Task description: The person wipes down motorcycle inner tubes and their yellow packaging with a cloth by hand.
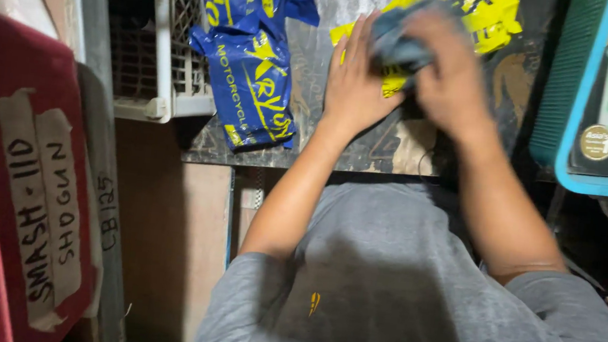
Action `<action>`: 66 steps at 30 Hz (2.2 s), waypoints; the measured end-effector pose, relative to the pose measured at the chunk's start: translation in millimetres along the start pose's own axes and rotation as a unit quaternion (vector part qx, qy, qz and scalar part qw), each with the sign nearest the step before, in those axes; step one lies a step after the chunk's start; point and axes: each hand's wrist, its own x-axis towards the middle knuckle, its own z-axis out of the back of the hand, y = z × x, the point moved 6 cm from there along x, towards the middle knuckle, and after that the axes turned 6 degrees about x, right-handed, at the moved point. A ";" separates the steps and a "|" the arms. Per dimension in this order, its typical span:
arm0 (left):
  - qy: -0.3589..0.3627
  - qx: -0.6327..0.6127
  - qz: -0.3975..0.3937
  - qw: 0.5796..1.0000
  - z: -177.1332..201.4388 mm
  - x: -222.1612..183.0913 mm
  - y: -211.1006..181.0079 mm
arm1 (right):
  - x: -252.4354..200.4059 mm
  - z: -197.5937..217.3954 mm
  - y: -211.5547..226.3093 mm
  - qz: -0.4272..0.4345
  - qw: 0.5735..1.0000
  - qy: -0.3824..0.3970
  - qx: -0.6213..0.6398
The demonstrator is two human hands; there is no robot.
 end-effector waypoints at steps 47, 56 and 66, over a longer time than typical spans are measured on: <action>0.074 0.055 -0.066 0.994 -27.2 -1.4 17.3 | -15.3 43.2 -77.7 -0.063 0.979 -0.116 -0.156; 0.064 0.102 -0.012 0.993 14.8 28.5 14.5 | -43.3 31.1 -90.1 -0.104 0.964 -0.167 -0.181; 0.054 0.011 -0.174 0.983 22.3 27.3 -32.9 | -59.4 29.7 -111.3 -0.114 0.941 -0.190 -0.257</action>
